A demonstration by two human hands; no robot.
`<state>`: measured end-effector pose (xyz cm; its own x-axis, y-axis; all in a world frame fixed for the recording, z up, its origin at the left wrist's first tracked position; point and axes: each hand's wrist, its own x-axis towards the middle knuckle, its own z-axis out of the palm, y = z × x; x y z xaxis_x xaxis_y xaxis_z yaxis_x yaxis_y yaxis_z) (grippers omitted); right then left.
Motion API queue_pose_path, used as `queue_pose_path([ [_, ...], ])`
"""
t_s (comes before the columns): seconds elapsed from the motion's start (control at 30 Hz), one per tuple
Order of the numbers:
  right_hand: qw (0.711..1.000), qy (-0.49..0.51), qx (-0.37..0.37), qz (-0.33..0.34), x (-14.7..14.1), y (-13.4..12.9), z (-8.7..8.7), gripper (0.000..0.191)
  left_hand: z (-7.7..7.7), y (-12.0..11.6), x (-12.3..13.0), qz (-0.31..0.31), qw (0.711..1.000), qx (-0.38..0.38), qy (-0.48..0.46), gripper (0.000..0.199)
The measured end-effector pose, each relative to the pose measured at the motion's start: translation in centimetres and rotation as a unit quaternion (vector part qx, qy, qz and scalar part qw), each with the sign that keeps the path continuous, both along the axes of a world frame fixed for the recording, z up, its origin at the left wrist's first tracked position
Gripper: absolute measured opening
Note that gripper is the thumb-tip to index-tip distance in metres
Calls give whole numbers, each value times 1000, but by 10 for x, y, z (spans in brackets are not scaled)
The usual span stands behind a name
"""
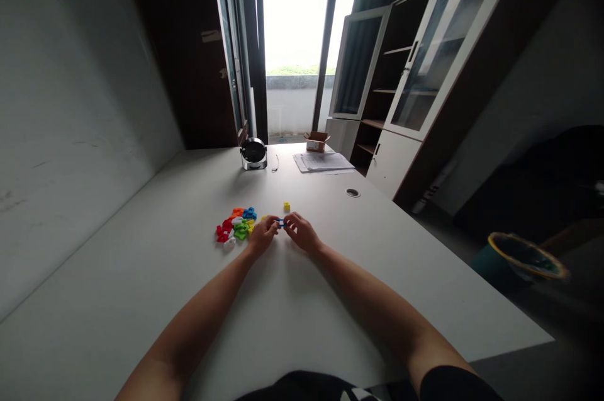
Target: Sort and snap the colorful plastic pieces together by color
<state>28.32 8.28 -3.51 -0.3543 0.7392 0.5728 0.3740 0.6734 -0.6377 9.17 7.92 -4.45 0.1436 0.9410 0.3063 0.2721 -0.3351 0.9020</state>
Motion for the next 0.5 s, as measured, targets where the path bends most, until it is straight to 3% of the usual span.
queue_pose_path([
  [0.13, 1000, -15, 4, -4, 0, -1, -1, 11, 0, 1, -1, -16, 1000, -1, -15, 29],
  [0.3, 1000, 10, -3, -8, 0, 1, -4, 26, -1, 1, -2, -18, 999, 2, -32, 29],
  [0.5, 1000, -1, -22, -19, 0, 2, -2, 19, -3, 2, -1, -11, 999, 7, -39, 26],
])
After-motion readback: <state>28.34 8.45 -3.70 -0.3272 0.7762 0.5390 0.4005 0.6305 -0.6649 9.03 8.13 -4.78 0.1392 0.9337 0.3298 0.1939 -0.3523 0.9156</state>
